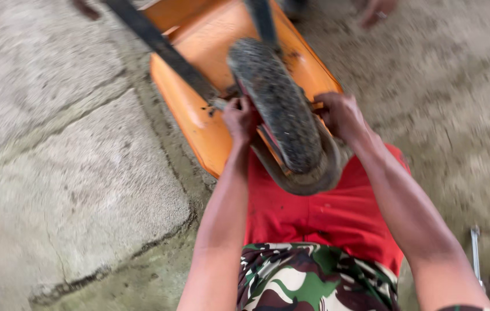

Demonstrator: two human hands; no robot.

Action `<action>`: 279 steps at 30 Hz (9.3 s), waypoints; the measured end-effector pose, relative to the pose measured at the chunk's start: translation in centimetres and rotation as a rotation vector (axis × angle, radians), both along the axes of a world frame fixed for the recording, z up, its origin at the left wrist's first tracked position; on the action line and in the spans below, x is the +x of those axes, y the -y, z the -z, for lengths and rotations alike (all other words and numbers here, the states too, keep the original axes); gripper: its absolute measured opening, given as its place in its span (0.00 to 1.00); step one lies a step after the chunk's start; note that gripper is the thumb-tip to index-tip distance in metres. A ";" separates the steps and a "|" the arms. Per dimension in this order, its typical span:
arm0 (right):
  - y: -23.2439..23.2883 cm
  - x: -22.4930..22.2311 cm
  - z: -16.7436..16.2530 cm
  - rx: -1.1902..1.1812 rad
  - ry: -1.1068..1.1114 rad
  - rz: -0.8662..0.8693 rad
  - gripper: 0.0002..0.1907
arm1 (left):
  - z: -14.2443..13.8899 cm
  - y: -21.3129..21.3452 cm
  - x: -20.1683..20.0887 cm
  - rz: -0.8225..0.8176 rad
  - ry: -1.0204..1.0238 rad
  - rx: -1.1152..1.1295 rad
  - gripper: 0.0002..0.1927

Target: The person is repairing a wheelbarrow by securing the wheel axle with wire. They use pliers to wrap and tighten the wire around the axle and frame to ensure the wheel is firmly attached.

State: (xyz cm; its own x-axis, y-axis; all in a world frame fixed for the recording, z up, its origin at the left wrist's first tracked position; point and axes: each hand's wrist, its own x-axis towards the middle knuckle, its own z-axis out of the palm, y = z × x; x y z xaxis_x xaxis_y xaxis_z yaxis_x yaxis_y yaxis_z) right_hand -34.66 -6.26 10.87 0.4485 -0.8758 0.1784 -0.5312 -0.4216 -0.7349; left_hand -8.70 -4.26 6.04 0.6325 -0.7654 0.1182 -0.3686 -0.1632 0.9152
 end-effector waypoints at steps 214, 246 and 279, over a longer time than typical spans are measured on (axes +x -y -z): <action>2.5 5.4 -0.5 -0.160 -0.662 -0.002 0.21 | -2.5 -8.0 2.9 0.253 0.161 -0.394 0.20; 1.5 4.2 1.2 -0.145 -0.655 0.031 0.10 | 0.4 -7.3 1.8 0.301 0.146 -0.329 0.25; 0.6 3.0 2.0 -0.121 -0.373 -0.051 0.16 | 0.9 -9.4 6.2 0.465 -1.114 -0.412 0.27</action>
State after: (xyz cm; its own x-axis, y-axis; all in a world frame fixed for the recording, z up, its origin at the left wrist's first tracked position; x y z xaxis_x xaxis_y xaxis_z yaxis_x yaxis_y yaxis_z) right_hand -31.65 -6.91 8.92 0.5446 -0.8332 0.0957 -0.7285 -0.5264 -0.4384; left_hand -2.51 5.14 5.14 0.2251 -0.9741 -0.0209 0.6826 0.1424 0.7168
